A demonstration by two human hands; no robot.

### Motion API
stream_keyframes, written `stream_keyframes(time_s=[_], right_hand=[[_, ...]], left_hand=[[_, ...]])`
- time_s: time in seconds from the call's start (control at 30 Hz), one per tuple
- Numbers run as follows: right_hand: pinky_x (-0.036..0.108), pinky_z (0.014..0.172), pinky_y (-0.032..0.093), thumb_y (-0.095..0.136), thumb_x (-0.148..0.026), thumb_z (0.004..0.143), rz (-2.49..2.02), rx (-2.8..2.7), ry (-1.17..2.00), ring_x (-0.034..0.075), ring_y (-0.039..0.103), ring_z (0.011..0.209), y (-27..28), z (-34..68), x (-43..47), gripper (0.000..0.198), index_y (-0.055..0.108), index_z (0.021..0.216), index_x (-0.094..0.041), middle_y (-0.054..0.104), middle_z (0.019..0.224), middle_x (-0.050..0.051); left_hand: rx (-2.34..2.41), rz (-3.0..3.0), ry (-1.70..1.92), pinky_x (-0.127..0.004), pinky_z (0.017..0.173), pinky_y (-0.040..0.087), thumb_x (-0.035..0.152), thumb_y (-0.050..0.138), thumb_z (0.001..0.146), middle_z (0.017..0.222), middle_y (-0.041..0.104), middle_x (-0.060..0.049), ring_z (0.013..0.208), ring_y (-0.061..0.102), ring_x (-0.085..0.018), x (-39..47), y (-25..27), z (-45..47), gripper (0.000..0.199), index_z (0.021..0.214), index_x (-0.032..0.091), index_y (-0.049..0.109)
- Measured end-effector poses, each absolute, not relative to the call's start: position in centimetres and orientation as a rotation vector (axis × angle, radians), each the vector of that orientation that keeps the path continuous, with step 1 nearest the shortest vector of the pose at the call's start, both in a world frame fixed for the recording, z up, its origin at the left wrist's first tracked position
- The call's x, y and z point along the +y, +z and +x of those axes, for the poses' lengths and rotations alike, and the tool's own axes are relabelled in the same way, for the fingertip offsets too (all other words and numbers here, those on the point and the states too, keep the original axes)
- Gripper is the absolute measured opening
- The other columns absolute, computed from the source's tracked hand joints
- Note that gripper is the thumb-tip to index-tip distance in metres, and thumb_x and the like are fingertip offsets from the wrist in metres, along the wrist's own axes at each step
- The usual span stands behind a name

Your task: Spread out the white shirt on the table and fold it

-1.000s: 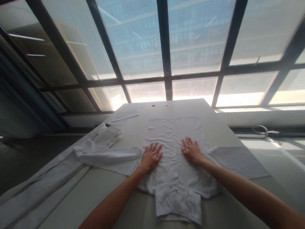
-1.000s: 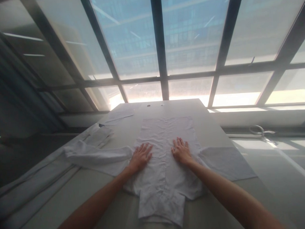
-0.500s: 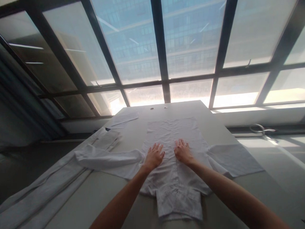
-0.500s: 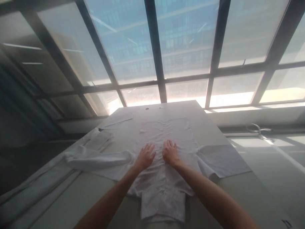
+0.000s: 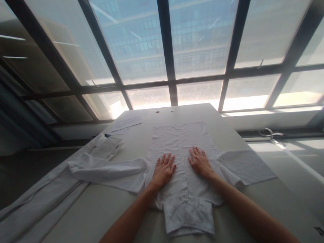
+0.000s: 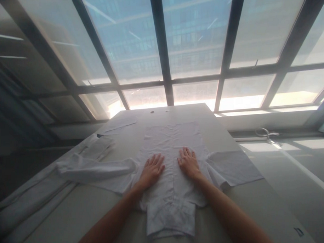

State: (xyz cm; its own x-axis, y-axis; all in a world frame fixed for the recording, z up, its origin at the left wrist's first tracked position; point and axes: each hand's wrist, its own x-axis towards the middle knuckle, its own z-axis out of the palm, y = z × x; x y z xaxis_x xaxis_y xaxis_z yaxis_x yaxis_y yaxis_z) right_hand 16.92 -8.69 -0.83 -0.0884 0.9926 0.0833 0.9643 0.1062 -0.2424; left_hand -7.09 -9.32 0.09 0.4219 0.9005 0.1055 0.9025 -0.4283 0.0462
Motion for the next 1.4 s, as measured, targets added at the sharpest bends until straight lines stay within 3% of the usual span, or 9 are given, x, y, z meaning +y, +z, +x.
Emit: stream_keyframes(time_s=[0.53, 1.4], right_hand=[[0.044, 0.125, 0.014, 0.043, -0.032, 0.101, -1.881, -2.106, 0.247, 0.024, 0.025, 0.154, -0.5, 17.2, -9.0, 0.055, 0.045, 0.154, -0.014, 0.035, 0.164, 0.013], [0.044, 0.125, 0.012, 0.043, -0.031, 0.101, -1.878, -2.093, 0.306, 0.025, 0.023, 0.154, 0.5, 16.9, -9.3, 0.056, 0.045, 0.154, -0.015, 0.033, 0.165, 0.013]], left_hand=[[-1.742, -2.635, -0.269, -0.054, 0.124, 0.024, 0.04, 0.039, 0.106, 0.165, 0.034, -0.003, 0.154, 0.026, -0.03, -9.3, -0.2, -7.7, 0.052, 0.156, 0.027, 0.043], [-1.722, -2.639, -0.289, -0.055, 0.123, 0.026, 0.042, 0.038, 0.106, 0.165, 0.034, -0.003, 0.154, 0.027, -0.03, -8.7, -1.0, -8.4, 0.053, 0.157, 0.029, 0.042]])
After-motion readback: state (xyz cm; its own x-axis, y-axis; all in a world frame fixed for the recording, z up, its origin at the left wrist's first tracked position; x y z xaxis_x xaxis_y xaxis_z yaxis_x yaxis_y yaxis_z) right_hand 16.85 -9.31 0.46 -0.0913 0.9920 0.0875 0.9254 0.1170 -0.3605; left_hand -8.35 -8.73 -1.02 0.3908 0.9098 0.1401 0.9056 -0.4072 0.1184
